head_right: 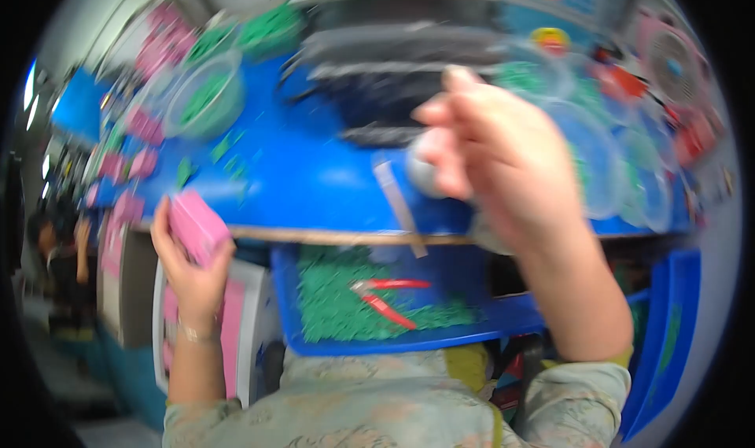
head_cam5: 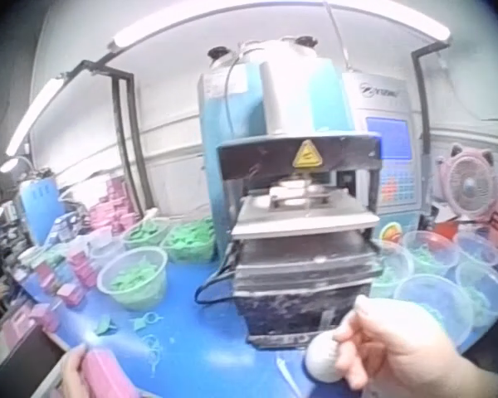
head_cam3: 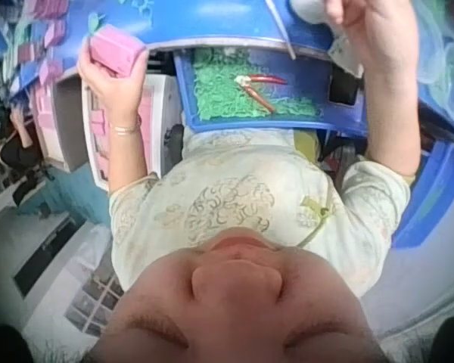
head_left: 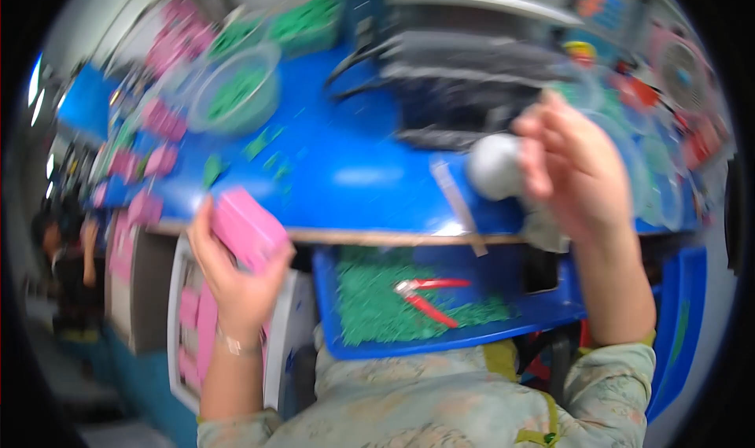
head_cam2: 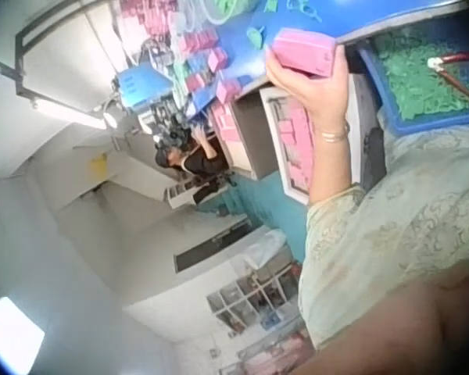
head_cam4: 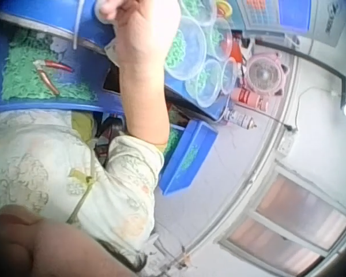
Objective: The recorder removes green wax jewelry models from pink rubber molds and organizes them into trays and containers.
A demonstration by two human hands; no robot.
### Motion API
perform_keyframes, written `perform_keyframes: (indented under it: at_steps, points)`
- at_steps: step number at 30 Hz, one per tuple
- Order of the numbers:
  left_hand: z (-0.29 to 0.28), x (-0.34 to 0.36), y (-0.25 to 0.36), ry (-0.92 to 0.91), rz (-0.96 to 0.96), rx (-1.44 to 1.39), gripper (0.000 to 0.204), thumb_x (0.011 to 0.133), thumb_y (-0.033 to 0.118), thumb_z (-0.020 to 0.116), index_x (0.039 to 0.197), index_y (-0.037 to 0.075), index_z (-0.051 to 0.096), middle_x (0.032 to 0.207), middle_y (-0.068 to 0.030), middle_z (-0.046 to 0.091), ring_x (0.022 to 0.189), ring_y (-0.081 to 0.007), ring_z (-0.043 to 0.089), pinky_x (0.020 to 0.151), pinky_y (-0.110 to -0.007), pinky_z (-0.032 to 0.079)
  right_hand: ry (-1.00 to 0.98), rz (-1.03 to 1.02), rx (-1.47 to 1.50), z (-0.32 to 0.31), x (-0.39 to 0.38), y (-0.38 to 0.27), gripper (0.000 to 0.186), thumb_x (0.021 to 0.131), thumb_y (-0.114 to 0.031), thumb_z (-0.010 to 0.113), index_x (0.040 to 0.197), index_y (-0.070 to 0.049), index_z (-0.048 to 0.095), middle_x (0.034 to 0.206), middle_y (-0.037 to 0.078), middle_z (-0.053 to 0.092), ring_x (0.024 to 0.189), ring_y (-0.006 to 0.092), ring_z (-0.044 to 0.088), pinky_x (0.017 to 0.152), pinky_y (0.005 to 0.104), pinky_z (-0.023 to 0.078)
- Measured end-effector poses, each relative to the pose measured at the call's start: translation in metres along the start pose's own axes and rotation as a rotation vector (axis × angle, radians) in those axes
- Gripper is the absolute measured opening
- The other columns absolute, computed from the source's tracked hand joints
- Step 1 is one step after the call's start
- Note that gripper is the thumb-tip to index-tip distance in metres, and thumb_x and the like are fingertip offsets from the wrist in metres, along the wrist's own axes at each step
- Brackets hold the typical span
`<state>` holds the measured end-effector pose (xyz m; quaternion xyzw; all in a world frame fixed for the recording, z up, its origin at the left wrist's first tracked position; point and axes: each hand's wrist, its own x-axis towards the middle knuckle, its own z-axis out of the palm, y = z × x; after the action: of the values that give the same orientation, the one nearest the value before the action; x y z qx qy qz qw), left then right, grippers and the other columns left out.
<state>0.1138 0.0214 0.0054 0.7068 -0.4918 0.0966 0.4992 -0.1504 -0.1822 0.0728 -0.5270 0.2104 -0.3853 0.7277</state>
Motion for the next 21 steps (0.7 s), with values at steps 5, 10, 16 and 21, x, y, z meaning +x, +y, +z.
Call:
perform_keyframes:
  at_steps: [5,10,16,21]
  points:
    - [-0.106,-0.013,-0.109,0.289,-0.164,0.731,0.079,0.064,0.019,0.079,0.125,-0.004,0.034,0.119,-0.0226,0.039,0.109,-0.036,0.043,0.095,-0.042,0.036,-0.179,0.114,-0.193,0.01,-0.035,0.017,0.027,0.089,-0.023,0.051,0.079,0.002,0.049,0.065,0.009,0.054,0.046,0.0118,0.053,0.035,0.0195,0.04]
    - [-0.167,-0.067,-0.184,0.063,-0.588,0.851,0.08,0.059,0.028,0.08,0.119,-0.005,0.041,0.117,-0.0242,0.043,0.11,-0.0372,0.044,0.095,-0.041,0.037,-0.204,0.129,-0.276,0.013,-0.041,0.03,0.027,0.087,-0.022,0.055,0.075,0.002,0.051,0.059,0.009,0.055,0.043,0.0113,0.052,0.036,0.019,0.04]
    - [-0.182,-0.086,-0.239,0.059,-0.772,0.873,0.077,0.056,0.024,0.081,0.117,-0.006,0.043,0.115,-0.0223,0.05,0.104,-0.031,0.052,0.09,-0.035,0.042,-0.142,0.126,-0.291,0.006,-0.046,0.032,0.025,0.087,-0.02,0.054,0.075,0.002,0.05,0.058,0.01,0.055,0.041,0.0112,0.05,0.035,0.0192,0.039]
    - [-0.166,-0.069,-0.282,-0.016,-0.771,0.668,0.049,0.066,0.014,0.07,0.109,-0.006,0.055,0.098,-0.0175,0.061,0.083,-0.0249,0.061,0.076,-0.03,0.048,-0.056,0.122,-0.277,0.003,-0.052,0.036,0.025,0.088,-0.02,0.054,0.077,0.002,0.048,0.059,0.01,0.053,0.043,0.0113,0.051,0.034,0.0194,0.039]
